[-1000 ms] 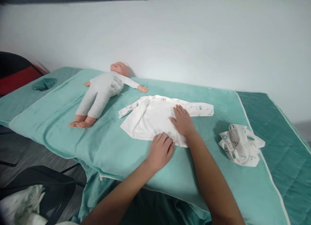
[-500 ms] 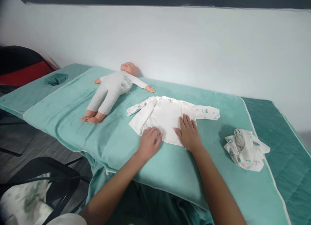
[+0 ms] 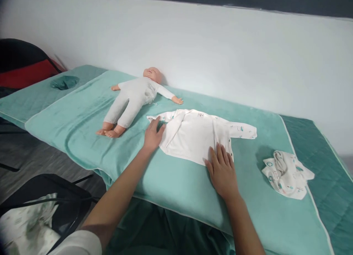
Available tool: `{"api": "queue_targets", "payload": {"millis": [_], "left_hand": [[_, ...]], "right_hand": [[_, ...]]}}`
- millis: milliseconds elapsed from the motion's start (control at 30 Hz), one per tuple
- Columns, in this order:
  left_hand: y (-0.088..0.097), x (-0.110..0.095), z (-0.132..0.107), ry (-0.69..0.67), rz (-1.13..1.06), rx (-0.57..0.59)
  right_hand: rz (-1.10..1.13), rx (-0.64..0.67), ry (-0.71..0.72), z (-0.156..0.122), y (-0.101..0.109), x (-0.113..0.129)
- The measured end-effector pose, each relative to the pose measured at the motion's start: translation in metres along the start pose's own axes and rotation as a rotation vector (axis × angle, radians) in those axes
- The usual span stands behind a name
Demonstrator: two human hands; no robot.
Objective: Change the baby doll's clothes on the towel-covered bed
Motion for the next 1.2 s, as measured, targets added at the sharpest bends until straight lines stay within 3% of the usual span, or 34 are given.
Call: {"api": "queue_targets", "payload": {"millis": [167, 267, 367, 500, 567, 667, 767, 900, 1067, 1200], "left_hand": [[0.011, 0.022, 0.021, 0.033, -0.184, -0.107], [0.021, 0.025, 0.015, 0.066, -0.186, -0.212], [0.029, 0.02, 0.0, 0.061, -0.142, -0.296], [0.025, 0.004, -0.017, 0.026, 0.06, -0.225], [0.022, -0.003, -0.024, 0.031, 0.164, -0.196], [0.018, -0.009, -0.031, 0.022, 0.221, -0.133], [0.014, -0.018, -0.04, -0.068, 0.222, -0.053], [0.009, -0.037, -0.056, -0.281, 0.184, 0.018], [-0.003, -0.072, -0.072, -0.559, 0.145, 0.147], [-0.01, -0.086, -0.08, -0.63, 0.188, 0.205]], "right_hand": [[0.029, -0.033, -0.066, -0.014, 0.001, 0.015], [0.06, -0.073, -0.1, -0.012, 0.002, 0.03], [0.124, -0.06, -0.046, 0.011, 0.008, 0.052], [0.28, 0.011, 0.024, 0.078, 0.022, 0.078], [0.372, 0.027, -0.031, 0.123, 0.025, 0.083], [0.465, 0.113, -0.185, 0.189, 0.009, 0.086], [0.46, 0.178, -0.326, 0.232, -0.015, 0.084], [0.452, 0.191, -0.381, 0.246, -0.029, 0.075], [0.491, 0.187, -0.344, 0.238, -0.025, 0.078], [0.413, 0.159, -0.3, 0.235, -0.025, 0.087]]}}
Point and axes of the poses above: each hand's wrist, its own z-axis towards the middle knuckle, its own y-axis out of the back of the hand, x = y × z, the point moved 7 cm from there along z, towards the middle knuckle, and after that the axes turned 9 degrees about x, right-handed, at the moved point
